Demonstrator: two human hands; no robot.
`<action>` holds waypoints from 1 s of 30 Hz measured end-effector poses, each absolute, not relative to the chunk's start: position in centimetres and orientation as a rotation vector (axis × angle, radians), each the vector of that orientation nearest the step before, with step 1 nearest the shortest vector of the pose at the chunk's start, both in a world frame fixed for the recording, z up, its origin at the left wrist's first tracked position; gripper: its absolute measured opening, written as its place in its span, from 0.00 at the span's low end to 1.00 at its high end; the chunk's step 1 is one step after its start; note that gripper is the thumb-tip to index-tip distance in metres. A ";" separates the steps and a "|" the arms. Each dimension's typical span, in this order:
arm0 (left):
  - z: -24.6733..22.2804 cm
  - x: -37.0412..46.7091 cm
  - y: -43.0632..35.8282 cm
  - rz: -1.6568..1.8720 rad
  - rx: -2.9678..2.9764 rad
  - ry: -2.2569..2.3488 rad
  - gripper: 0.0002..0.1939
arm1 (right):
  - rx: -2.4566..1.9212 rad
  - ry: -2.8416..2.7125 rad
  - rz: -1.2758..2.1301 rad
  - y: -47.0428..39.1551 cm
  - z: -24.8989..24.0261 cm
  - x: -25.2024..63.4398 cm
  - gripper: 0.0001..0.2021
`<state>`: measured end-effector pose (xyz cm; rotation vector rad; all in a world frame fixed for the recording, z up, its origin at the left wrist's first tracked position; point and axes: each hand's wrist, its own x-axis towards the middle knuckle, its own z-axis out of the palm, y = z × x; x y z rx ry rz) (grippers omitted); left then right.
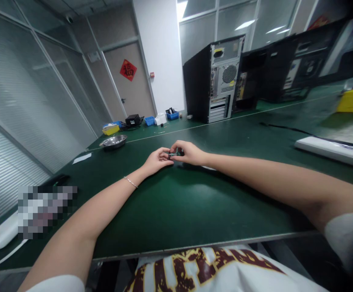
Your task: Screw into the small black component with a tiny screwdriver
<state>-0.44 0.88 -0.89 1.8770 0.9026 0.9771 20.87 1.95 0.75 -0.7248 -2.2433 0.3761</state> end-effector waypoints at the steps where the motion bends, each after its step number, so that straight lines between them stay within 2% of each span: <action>1: -0.9 -0.4 0.8 0.979 1.884 0.910 0.29 | -0.732 -2.243 0.373 2.0 0.6 20.8 0.12; 6: -0.9 -0.4 0.7 0.989 1.900 0.933 0.27 | -0.752 -2.218 0.381 2.0 -0.1 20.7 0.13; 17: -0.8 -0.3 0.7 1.020 1.744 0.903 0.28 | -0.865 -2.195 0.237 1.1 -0.1 20.4 0.09; 30: -0.9 -0.6 0.9 1.065 1.637 0.894 0.25 | -0.658 -2.225 0.278 1.5 -0.5 20.6 0.12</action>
